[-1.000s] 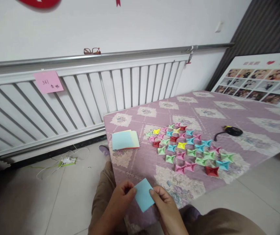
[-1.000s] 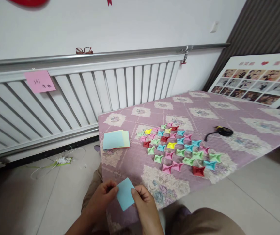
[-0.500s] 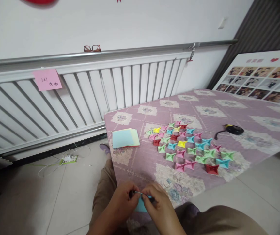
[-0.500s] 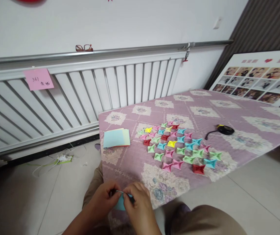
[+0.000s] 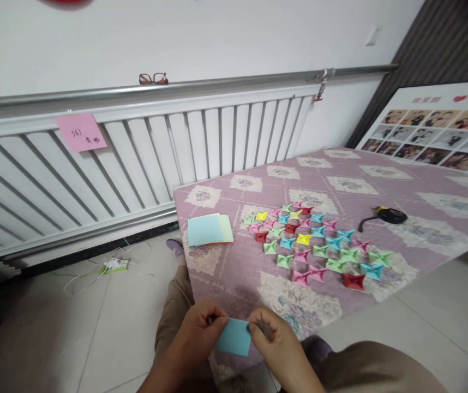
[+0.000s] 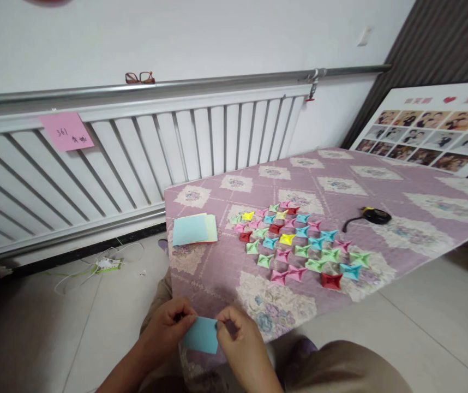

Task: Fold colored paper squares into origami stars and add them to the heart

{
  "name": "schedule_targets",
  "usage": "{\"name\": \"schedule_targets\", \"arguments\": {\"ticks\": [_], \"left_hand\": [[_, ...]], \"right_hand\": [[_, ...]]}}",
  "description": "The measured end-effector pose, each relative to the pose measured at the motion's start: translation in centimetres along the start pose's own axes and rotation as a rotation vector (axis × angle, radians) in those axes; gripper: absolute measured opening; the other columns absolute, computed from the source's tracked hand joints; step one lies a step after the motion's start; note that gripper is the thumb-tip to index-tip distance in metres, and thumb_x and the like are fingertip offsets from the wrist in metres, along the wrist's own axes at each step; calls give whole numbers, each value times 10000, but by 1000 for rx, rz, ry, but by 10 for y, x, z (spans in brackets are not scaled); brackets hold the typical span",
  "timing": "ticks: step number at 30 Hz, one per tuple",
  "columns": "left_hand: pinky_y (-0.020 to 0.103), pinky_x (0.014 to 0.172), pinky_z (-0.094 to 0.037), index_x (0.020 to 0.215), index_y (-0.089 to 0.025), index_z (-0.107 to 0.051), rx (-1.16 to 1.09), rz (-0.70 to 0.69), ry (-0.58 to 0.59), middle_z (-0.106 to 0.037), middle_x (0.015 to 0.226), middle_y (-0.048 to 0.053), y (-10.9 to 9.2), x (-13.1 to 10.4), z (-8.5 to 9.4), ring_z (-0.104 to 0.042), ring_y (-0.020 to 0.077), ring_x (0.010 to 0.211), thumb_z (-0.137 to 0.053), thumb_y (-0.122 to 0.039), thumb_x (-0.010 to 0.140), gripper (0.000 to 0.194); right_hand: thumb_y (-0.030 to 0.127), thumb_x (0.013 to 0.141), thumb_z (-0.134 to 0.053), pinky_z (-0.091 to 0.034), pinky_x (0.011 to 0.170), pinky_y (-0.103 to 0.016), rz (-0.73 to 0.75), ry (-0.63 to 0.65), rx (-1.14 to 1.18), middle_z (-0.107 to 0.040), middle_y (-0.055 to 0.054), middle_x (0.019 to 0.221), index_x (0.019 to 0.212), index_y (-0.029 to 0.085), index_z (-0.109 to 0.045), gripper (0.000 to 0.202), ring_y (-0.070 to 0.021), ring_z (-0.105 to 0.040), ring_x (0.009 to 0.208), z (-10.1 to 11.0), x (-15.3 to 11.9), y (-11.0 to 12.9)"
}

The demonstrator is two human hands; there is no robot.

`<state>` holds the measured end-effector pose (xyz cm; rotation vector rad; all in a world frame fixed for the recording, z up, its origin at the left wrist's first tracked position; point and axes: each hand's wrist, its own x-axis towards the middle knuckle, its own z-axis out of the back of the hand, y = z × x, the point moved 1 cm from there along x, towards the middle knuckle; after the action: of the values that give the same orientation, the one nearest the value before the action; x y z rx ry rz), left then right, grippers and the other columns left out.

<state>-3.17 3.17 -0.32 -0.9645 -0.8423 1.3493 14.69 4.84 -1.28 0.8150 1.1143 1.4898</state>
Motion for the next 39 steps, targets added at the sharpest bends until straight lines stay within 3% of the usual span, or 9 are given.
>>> {"name": "schedule_targets", "arguments": {"ticks": [5, 7, 11, 16, 21, 24, 27, 32, 39], "left_hand": [[233, 576, -341, 616, -165, -529, -138, 54, -33, -493, 610, -20, 7, 5, 8, -447, 126, 614, -548, -313, 743, 195], [233, 578, -341, 620, -165, -518, -230, 105, -61, -476, 601, -29, 11, 7, 9, -432, 120, 604, -557, -349, 742, 224], [231, 566, -337, 634, -159, -535, -296, 171, -95, -460, 576, -38, 17, 10, 3, -417, 113, 576, -561, -395, 743, 261], [240, 590, -358, 674, -145, -605, -301, 159, -54, -494, 585, -22, 25, 10, -7, -456, 123, 592, -533, -436, 778, 317], [248, 576, -377, 902, -134, -667, -266, 191, -27, -542, 600, -6, 26, 10, -6, -489, 134, 584, -442, -463, 843, 403], [257, 624, -418, 1106, -166, -609, -183, 136, -116, -633, 832, 33, 25, 8, -1, -523, 135, 650, -449, -354, 841, 362], [265, 692, -444, 1134, -194, -591, -36, -27, -147, -623, 1029, 56, 24, 6, 2, -547, 142, 743, -469, -219, 808, 349], [268, 796, -447, 1093, -217, -620, 146, -275, 9, -621, 1007, 55, 20, 4, -2, -565, 163, 867, -478, -126, 809, 330], [261, 730, -455, 990, -188, -658, 218, -228, -14, -655, 860, 48, 18, 4, -10, -593, 163, 777, -527, -145, 816, 222]], "right_hand": [[369, 688, -602, -367, 545, -248, -93, -95, 179, -527, 23, 595, 630, 220, -575, 162, -146, -476, 583, 15, 2, -11], [431, 658, -660, -422, 624, -269, -135, -128, 287, -590, -1, 687, 750, 224, -622, 230, -177, -544, 683, 15, 2, -14], [514, 677, -668, -444, 779, -311, -146, 96, 416, -652, -45, 872, 981, 221, -642, 423, -223, -583, 873, -2, -1, -16], [598, 671, -633, -389, 575, -242, -229, 91, 409, -571, 10, 650, 718, 196, -644, 405, -146, -481, 619, -20, -3, -19], [593, 662, -644, -374, 551, -227, -263, 46, 422, -534, 25, 615, 684, 203, -629, 391, -133, -454, 595, -14, -2, -18], [601, 655, -646, -375, 534, -227, -291, 33, 431, -528, 26, 609, 701, 206, -635, 398, -132, -457, 589, -9, 0, -24], [595, 661, -650, -375, 528, -224, -304, 38, 452, -525, 31, 602, 694, 207, -635, 389, -123, -454, 574, -6, 0, -30], [575, 657, -673, -371, 514, -214, -331, 43, 506, -512, 38, 590, 701, 203, -643, 376, -104, -438, 551, -7, -1, -33], [572, 693, -656, -408, 550, -231, -373, 18, 567, -603, 15, 698, 970, 235, -638, 437, -129, -511, 605, -9, -1, -35]]}}
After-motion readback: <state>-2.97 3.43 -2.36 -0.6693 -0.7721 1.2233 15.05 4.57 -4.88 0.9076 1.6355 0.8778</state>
